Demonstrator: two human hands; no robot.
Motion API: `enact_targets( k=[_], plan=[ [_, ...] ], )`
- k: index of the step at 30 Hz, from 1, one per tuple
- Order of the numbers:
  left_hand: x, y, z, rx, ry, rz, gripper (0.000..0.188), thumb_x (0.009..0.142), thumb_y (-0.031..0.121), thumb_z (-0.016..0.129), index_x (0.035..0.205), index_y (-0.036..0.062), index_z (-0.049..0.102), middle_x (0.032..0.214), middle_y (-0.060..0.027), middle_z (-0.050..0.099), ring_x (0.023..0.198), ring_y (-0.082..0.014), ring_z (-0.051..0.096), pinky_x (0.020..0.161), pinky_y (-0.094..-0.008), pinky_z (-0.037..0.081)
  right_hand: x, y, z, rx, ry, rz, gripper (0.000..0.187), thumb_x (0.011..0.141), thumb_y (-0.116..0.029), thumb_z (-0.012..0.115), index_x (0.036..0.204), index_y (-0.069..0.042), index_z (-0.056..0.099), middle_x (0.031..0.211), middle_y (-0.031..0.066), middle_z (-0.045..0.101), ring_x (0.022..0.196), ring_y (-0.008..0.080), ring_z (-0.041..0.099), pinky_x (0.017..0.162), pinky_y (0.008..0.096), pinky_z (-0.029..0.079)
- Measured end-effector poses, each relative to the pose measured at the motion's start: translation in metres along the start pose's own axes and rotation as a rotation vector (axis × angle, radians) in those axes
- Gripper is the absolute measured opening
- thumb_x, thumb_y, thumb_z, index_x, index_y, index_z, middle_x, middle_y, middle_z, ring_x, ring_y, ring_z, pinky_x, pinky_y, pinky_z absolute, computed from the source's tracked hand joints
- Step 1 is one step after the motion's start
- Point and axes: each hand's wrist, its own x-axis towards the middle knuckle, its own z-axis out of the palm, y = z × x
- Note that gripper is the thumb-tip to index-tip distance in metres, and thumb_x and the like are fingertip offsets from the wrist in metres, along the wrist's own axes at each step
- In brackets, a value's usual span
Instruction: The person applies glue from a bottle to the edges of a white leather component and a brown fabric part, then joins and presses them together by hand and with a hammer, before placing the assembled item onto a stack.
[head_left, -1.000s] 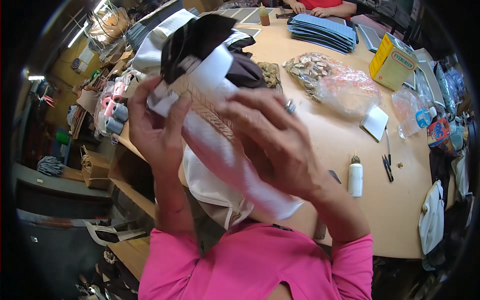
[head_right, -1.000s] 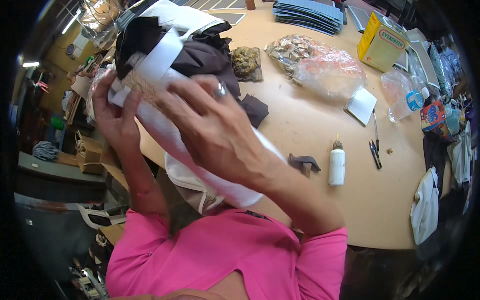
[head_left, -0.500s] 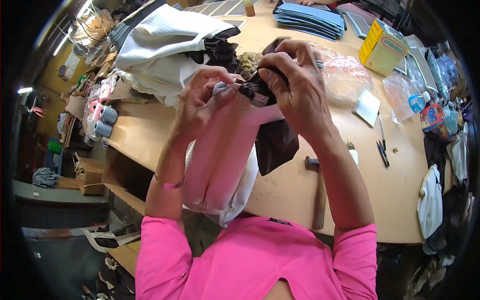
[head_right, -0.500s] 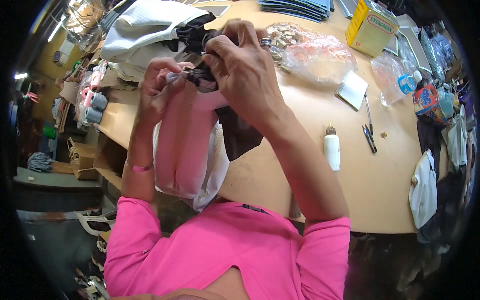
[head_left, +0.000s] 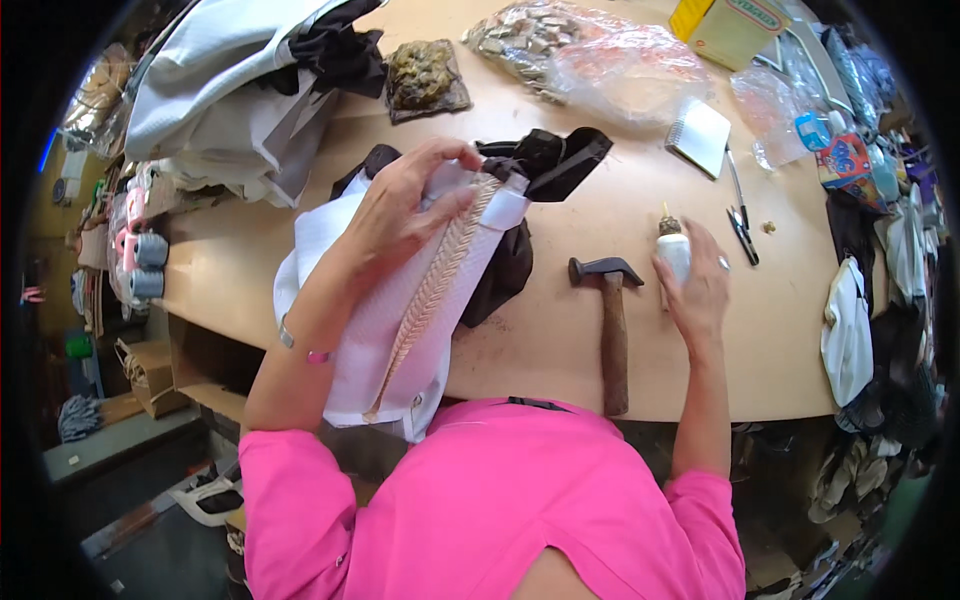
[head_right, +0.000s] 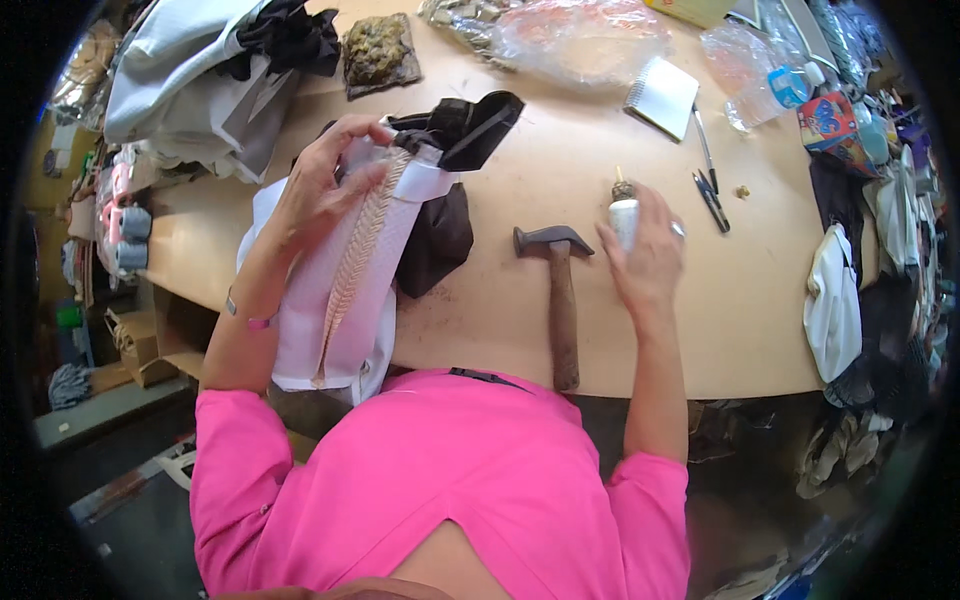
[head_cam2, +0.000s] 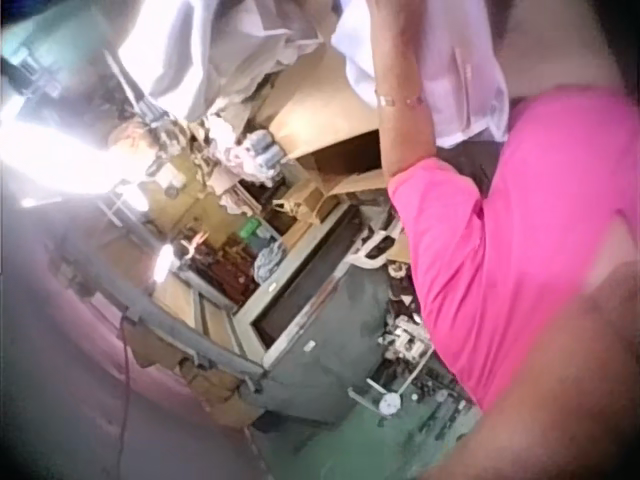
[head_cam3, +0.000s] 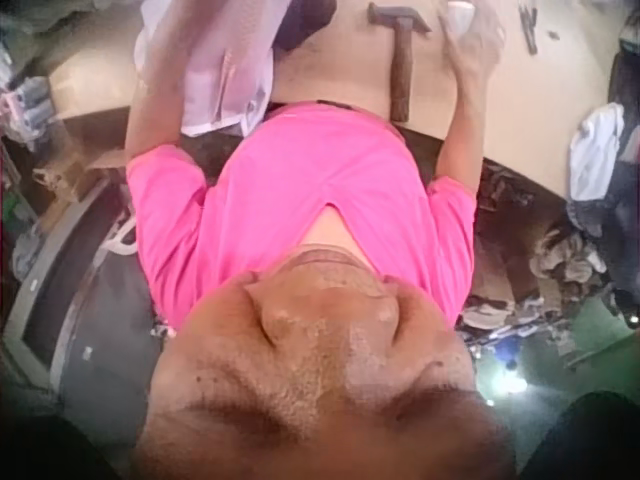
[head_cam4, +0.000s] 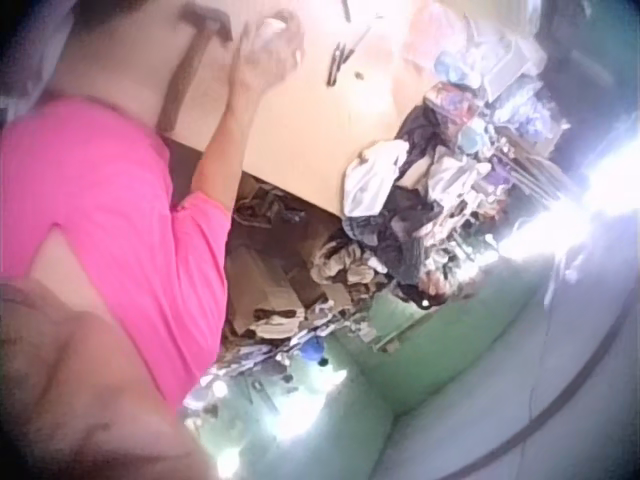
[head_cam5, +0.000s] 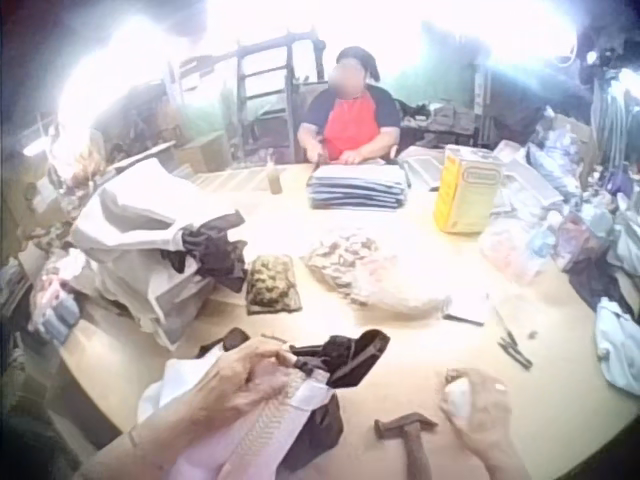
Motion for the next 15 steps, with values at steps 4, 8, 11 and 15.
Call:
enact_targets(
  k=[4,8,11,15],
  plan=[
    [0.005,-0.001,-0.002,-0.062,-0.099,-0.073,0.032,0.072,0.005,0.063,0.101,0.0057,0.049,0.094,-0.0005,0.052,0.077,-0.007,0.046,0.069,-0.0204,0.039,-0.041,0.026,0.012,-0.036,-0.186,0.286,0.052,0.075,-0.023,0.061,0.117,-0.003,0.04,0.11,0.0145,0.05,0.097,0.0302,0.05,0.083,0.0382,0.04],
    [0.004,-0.002,-0.003,-0.395,-0.134,-0.173,0.038,0.072,0.0,0.063,0.103,0.0061,0.043,0.099,-0.0016,0.049,0.081,-0.007,0.049,0.073,-0.0213,0.041,-0.051,0.051,0.022,0.74,-0.015,0.473,0.054,0.075,-0.021,0.058,0.121,-0.004,0.035,0.11,0.0151,0.047,0.093,0.0267,0.052,0.075,0.0383,0.045],
    [-0.007,0.004,-0.008,-0.686,-0.089,-0.188,0.036,0.072,-0.001,0.062,0.102,0.0058,0.044,0.099,-0.0032,0.05,0.083,-0.0081,0.05,0.074,-0.0222,0.042,-0.042,0.038,-0.01,1.523,0.054,0.618,0.059,0.072,-0.02,0.058,0.123,-0.005,0.032,0.107,0.0143,0.046,0.088,0.0259,0.054,0.065,0.035,0.048],
    [-0.008,0.016,-0.011,-0.641,-0.15,-0.225,0.037,0.074,-0.001,0.061,0.106,0.0036,0.043,0.1,-0.0046,0.05,0.086,-0.0091,0.051,0.076,-0.0235,0.042,-0.023,0.028,-0.059,1.537,0.105,0.346,0.069,0.066,-0.028,0.063,0.122,-0.003,0.031,0.104,0.0135,0.047,0.082,0.0246,0.054,0.052,0.0261,0.047]
  ],
)
